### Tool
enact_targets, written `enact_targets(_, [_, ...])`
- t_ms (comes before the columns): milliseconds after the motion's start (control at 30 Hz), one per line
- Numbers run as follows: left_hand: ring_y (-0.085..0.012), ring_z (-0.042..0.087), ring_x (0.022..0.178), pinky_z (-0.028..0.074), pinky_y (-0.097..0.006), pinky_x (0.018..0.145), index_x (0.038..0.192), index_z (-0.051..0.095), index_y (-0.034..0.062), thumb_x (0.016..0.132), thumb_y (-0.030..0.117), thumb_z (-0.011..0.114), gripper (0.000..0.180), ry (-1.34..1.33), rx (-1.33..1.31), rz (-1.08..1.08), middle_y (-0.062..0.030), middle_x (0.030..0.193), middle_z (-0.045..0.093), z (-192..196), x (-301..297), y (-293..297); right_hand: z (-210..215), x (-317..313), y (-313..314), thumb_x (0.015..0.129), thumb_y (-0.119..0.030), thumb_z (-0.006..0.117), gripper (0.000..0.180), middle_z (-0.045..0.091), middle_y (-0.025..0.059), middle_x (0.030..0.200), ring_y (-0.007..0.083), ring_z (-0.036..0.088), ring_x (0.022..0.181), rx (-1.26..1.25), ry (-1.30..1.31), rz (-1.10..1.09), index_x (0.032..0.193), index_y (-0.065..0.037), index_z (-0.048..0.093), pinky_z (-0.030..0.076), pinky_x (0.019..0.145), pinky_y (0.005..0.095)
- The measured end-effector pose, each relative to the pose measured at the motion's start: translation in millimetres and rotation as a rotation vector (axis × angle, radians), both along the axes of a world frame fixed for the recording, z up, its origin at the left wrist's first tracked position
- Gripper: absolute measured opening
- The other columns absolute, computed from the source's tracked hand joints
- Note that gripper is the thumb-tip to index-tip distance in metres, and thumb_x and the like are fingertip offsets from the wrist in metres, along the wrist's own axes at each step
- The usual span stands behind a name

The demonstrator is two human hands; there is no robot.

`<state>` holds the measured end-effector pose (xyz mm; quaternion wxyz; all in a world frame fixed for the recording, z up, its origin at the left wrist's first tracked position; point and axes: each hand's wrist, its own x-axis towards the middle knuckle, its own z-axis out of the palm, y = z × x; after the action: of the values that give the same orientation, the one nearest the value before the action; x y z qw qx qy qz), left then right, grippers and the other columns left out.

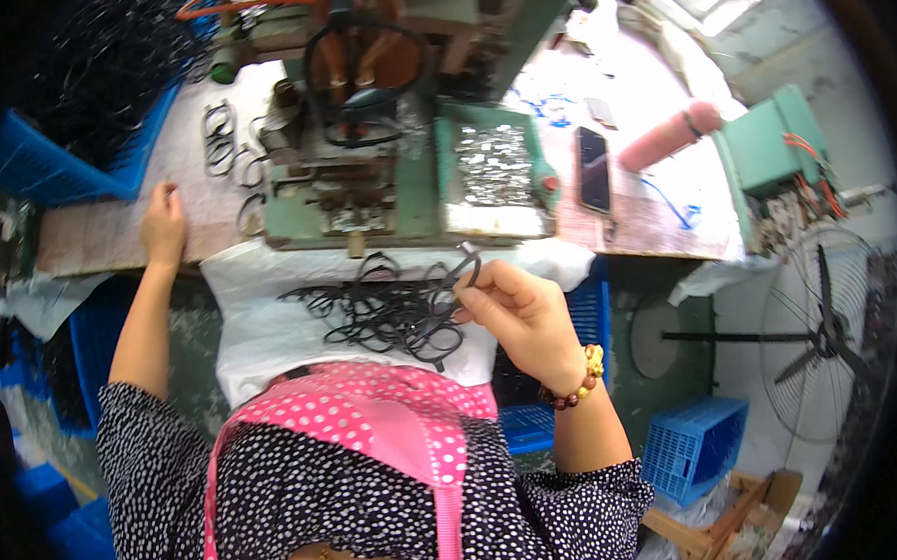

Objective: The person repeatedly picks black cables from a blue crate, places them into a green press machine, and adds small metal pins from a tray. After each press, the person removes the assembled cable and sets it aside on the table. The process continues in a steady cycle throughout the clip.

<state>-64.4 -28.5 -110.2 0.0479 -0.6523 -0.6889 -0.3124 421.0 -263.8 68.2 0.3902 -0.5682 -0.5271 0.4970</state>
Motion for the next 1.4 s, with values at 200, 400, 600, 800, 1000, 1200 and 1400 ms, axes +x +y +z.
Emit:
enact_targets(200, [-0.0398, 0.068, 0.091, 0.052, -0.048, 0.075, 0.115, 0.063, 0.0144, 0.1, 0.026, 0.05, 0.023, 0.005, -0.065, 0.004, -0.0167, 0.103, 0.072, -9.7, 8.2, 0.3, 42.6, 40.7, -21.6, 0.099, -0.007, 0.063, 0.012, 0.071, 0.0033, 0.094, 0.0061, 0.057, 0.078, 0.218, -0.082, -0.209, 0.107, 0.001, 0.067, 0.047, 0.072, 0.0207])
enact_targets(400, [-0.0395, 0.068, 0.095, 0.052, -0.048, 0.077, 0.115, 0.062, 0.0136, 0.101, 0.027, 0.049, 0.024, -0.032, -0.065, -0.012, -0.017, 0.107, 0.071, -30.1, 11.0, 14.9, 60.6, 59.5, -46.2, 0.101, -0.011, 0.061, 0.018, 0.073, 0.0084, 0.101, 0.0094, 0.066, 0.087, 0.341, -0.089, -0.384, 0.11, 0.003, 0.067, 0.053, 0.079, 0.0229])
enact_targets(600, [-0.039, 0.068, 0.096, 0.052, -0.047, 0.079, 0.117, 0.061, 0.0143, 0.101, 0.026, 0.049, 0.024, -0.07, -0.033, -0.066, -0.0158, 0.105, 0.072, -35.7, 4.5, 18.9, 59.7, 65.6, -62.5, 0.101, -0.015, 0.06, 0.021, 0.073, 0.015, 0.103, 0.0189, 0.072, 0.092, 0.443, -0.126, -0.454, 0.113, 0.003, 0.064, 0.057, 0.082, 0.027])
enact_targets(800, [-0.0394, 0.068, 0.095, 0.052, -0.047, 0.079, 0.118, 0.061, 0.0139, 0.1, 0.025, 0.049, 0.024, -0.036, -0.08, -0.038, -0.016, 0.105, 0.072, -38.5, 1.6, 21.3, 48.9, 79.4, -67.4, 0.102, -0.014, 0.058, 0.02, 0.072, 0.0175, 0.102, 0.0188, 0.074, 0.085, 0.429, 0.044, -0.586, 0.112, 0.002, 0.064, 0.061, 0.075, 0.0273])
enact_targets(1000, [-0.0382, 0.068, 0.095, 0.052, -0.047, 0.078, 0.117, 0.061, 0.013, 0.099, 0.022, 0.05, 0.023, -0.037, -0.083, -0.065, -0.0154, 0.109, 0.071, -37.4, 0.8, 22.0, 42.9, 96.1, -62.1, 0.103, -0.014, 0.057, 0.02, 0.072, 0.0141, 0.103, 0.019, 0.074, 0.088, 0.469, 0.192, -0.588, 0.113, 0.001, 0.064, 0.061, 0.079, 0.0294])
enact_targets(1200, [-0.0381, 0.068, 0.093, 0.052, -0.047, 0.077, 0.116, 0.062, 0.0123, 0.099, 0.022, 0.05, 0.022, -0.014, -0.07, -0.054, -0.0157, 0.106, 0.071, -30.3, 5.9, 14.8, 34.2, 104.4, -56.5, 0.103, -0.013, 0.056, 0.017, 0.072, 0.0128, 0.104, 0.0192, 0.074, 0.089, 0.449, 0.225, -0.64, 0.112, -0.001, 0.064, 0.061, 0.08, 0.0298])
enact_targets(1400, [-0.0374, 0.068, 0.092, 0.052, -0.046, 0.076, 0.114, 0.063, 0.0121, 0.1, 0.023, 0.05, 0.022, -0.045, -0.077, -0.068, -0.0161, 0.103, 0.072, -23.2, 8.9, 9.5, 30.2, 97.1, -51.2, 0.101, -0.013, 0.06, 0.014, 0.072, 0.0126, 0.103, 0.0173, 0.073, 0.086, 0.293, 0.13, -0.539, 0.107, -0.002, 0.065, 0.061, 0.077, 0.0281])
